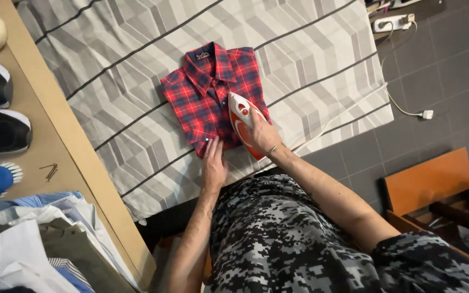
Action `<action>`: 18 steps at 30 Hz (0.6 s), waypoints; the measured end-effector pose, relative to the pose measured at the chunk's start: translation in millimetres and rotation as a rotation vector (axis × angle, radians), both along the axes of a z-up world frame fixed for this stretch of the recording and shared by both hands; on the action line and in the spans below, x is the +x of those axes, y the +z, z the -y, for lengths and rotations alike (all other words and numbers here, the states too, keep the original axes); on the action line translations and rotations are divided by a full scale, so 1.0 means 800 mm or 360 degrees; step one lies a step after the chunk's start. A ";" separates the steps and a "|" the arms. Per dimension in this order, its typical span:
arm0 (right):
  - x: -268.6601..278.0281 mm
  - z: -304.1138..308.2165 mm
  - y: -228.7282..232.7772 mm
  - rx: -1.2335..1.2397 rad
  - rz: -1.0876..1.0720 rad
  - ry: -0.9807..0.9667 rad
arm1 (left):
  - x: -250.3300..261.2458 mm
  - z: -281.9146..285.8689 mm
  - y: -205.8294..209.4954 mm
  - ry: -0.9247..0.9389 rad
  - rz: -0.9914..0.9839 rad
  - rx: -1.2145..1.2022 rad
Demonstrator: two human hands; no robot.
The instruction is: Ironing a red plaid shirt on a flat surface and then folding it into a neat square.
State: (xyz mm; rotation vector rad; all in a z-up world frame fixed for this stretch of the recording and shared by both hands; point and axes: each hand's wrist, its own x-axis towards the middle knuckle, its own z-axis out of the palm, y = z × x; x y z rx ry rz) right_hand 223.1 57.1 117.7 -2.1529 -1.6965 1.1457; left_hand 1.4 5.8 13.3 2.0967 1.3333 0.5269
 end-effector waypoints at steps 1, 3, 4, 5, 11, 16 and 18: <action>-0.004 0.002 0.014 0.0020 0.0001 0.0016 | 0.002 -0.007 0.017 -0.0011 -0.0100 0.0006; -0.001 0.009 0.009 0.0017 0.0001 0.0019 | 0.002 -0.009 0.003 -0.0028 -0.0150 -0.0036; -0.001 0.013 0.006 0.0012 -0.0001 0.0030 | 0.002 -0.008 -0.004 -0.0037 -0.0202 -0.0081; 0.003 0.022 -0.008 0.0009 0.0003 0.0024 | 0.003 -0.010 -0.011 -0.0043 -0.0199 -0.0083; 0.027 0.057 -0.003 -0.0165 0.0164 0.0145 | 0.001 -0.017 -0.032 0.0021 -0.0217 -0.0193; 0.061 0.060 0.091 -0.0229 0.0309 0.0123 | 0.001 -0.015 -0.028 0.0009 -0.0198 -0.0124; 0.072 0.052 0.076 -0.0165 0.0260 0.0024 | 0.004 -0.013 -0.026 0.0025 -0.0205 -0.0119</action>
